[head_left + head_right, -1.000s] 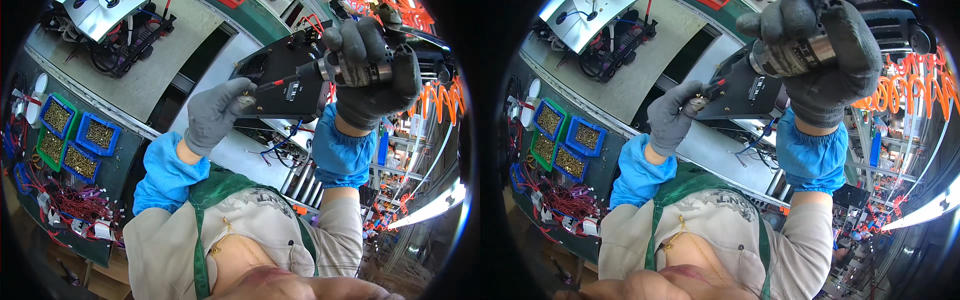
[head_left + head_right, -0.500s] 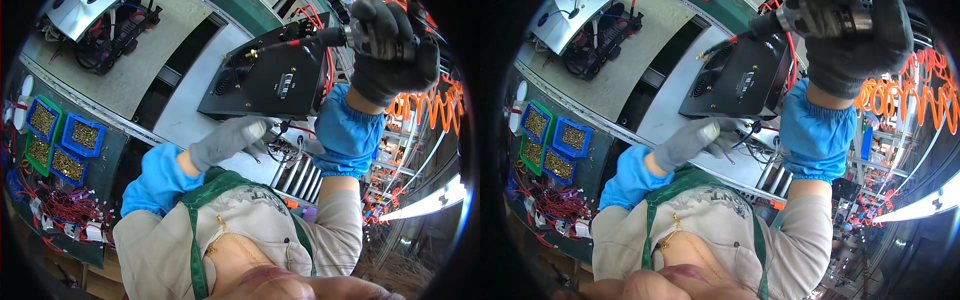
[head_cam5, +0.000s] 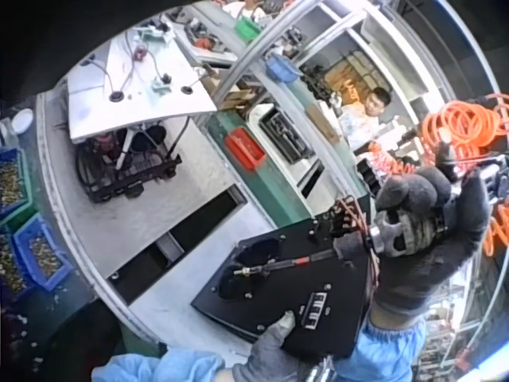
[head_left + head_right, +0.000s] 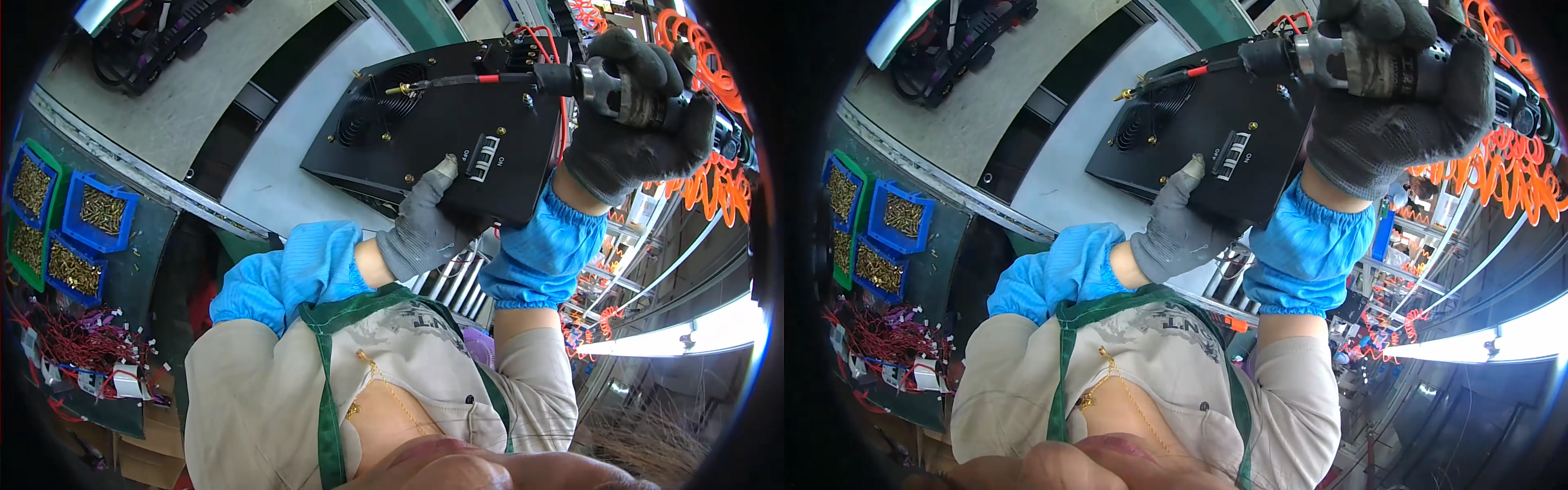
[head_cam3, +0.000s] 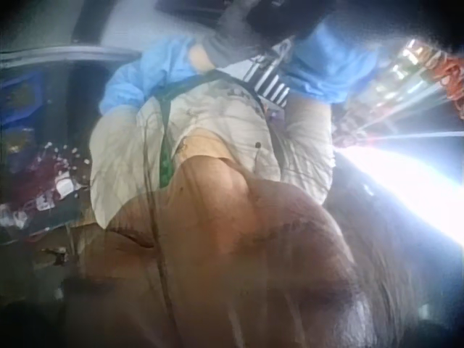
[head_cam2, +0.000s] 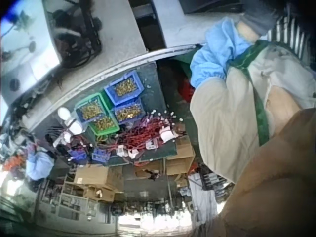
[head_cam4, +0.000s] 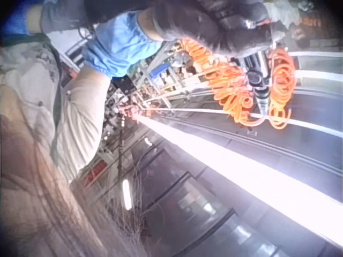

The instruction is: The person uses a pneumatic screwdriver to fasten screws onto a silver metal casing and a black power supply unit. They handle various wires and components, organizing them within the assembly. The person works at a station with bins of screws and other parts visible on the table.

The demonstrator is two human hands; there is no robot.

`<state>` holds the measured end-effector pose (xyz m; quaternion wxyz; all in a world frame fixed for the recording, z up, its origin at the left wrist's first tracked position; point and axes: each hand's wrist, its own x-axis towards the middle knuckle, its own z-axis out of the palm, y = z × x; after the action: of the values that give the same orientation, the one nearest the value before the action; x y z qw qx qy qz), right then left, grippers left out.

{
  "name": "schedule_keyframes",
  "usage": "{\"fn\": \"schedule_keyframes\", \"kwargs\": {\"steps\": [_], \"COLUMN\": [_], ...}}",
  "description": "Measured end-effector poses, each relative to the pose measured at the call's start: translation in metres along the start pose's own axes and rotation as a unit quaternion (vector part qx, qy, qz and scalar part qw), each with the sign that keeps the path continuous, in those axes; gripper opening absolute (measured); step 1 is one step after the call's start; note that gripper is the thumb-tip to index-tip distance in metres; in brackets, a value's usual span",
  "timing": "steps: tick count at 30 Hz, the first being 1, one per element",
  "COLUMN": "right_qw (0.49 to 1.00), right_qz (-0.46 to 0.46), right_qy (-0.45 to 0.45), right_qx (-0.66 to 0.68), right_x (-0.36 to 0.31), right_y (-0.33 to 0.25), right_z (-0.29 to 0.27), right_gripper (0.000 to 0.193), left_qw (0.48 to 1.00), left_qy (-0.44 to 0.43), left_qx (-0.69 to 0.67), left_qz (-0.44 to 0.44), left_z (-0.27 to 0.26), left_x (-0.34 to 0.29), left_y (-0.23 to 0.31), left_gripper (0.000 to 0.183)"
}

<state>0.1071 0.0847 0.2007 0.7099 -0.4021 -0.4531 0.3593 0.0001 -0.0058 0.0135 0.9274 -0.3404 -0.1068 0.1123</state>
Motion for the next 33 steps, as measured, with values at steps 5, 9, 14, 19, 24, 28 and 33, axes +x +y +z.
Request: {"fn": "schedule_keyframes", "kwargs": {"steps": [5, 9, 14, 19, 24, 28, 33], "right_qw": [1.000, 0.996, 0.945, 0.887, 0.856, 0.836, 0.771], "right_qz": [0.012, 0.054, 0.204, 0.298, 0.306, 0.279, 0.187], "right_qy": [-0.013, -0.032, -0.248, -0.317, -0.357, -0.375, -0.456], "right_qx": [0.002, -0.067, -0.066, -0.151, -0.213, -0.288, -0.404], "right_x": [-0.004, 0.010, 0.030, 0.032, 0.031, 0.027, 0.040], "right_y": [-0.003, -0.018, -0.024, 0.005, 0.020, 0.034, 0.083], "right_z": [0.001, 0.008, 0.030, 0.073, 0.087, 0.094, 0.109], "right_gripper": [0.037, 0.039, 0.037, 0.030, 0.024, 0.020, 0.014], "left_qw": [1.000, 0.999, 0.998, 0.997, 0.996, 0.997, 0.998], "left_qy": [-0.009, -0.001, 0.034, 0.063, 0.057, 0.050, -0.022], "left_qx": [-0.016, -0.034, -0.060, -0.053, -0.063, -0.061, -0.022], "left_qz": [-0.003, -0.005, -0.001, -0.004, -0.003, -0.001, 0.046], "left_z": [-0.002, 0.000, -0.006, -0.004, -0.006, -0.002, -0.005], "left_x": [-0.001, 0.000, 0.002, 0.003, 0.003, 0.001, 0.013], "left_y": [0.001, 0.002, 0.000, 0.001, 0.000, -0.002, 0.017], "left_gripper": [0.045, 0.043, 0.039, 0.023, 0.023, 0.023, 0.036]}}
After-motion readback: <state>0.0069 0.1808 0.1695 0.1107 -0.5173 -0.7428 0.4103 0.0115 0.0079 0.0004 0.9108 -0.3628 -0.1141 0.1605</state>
